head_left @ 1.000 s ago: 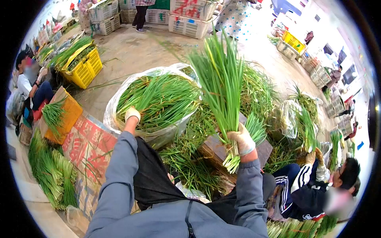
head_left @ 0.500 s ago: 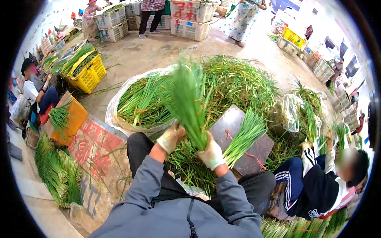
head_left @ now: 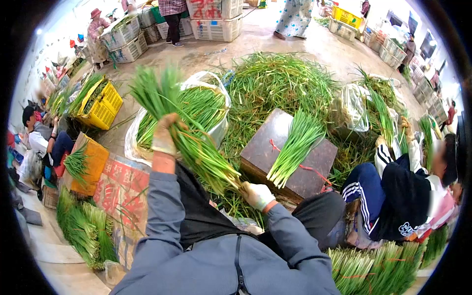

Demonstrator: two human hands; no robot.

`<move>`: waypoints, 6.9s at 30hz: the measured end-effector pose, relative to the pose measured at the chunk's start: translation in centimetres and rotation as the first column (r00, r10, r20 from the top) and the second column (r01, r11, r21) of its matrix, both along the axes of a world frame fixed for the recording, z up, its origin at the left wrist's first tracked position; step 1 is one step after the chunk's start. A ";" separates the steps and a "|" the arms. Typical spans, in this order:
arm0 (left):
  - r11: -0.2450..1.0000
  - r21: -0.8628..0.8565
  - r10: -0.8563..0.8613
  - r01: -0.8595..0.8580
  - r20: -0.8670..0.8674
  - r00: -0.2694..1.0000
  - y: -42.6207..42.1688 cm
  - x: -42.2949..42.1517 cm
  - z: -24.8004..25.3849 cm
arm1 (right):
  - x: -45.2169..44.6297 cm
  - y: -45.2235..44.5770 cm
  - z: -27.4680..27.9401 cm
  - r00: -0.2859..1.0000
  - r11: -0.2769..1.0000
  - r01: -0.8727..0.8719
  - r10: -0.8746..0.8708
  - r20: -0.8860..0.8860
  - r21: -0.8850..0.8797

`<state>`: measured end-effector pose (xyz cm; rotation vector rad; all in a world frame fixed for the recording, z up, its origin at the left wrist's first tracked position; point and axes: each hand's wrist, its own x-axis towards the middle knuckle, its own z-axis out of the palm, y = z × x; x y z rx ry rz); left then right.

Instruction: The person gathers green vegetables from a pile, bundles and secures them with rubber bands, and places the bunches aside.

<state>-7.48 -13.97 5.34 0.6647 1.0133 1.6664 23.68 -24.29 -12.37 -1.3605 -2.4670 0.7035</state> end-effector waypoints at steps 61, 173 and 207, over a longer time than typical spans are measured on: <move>0.996 -0.062 -0.066 0.067 0.024 0.998 2.3 -2.5 2.0 | -9.9 2.3 16.6 0.953 0.888 0.037 0.106 -0.283 0.459; 1.000 -0.011 0.024 -0.022 0.316 0.949 0.8 -2.9 2.2 | -3.1 5.6 7.2 0.624 0.952 -0.294 0.124 -0.771 -0.085; 0.967 -0.066 0.254 -0.247 0.122 0.960 1.0 -4.9 -1.7 | 2.1 2.8 7.7 0.935 0.915 0.335 -0.352 -0.035 -0.226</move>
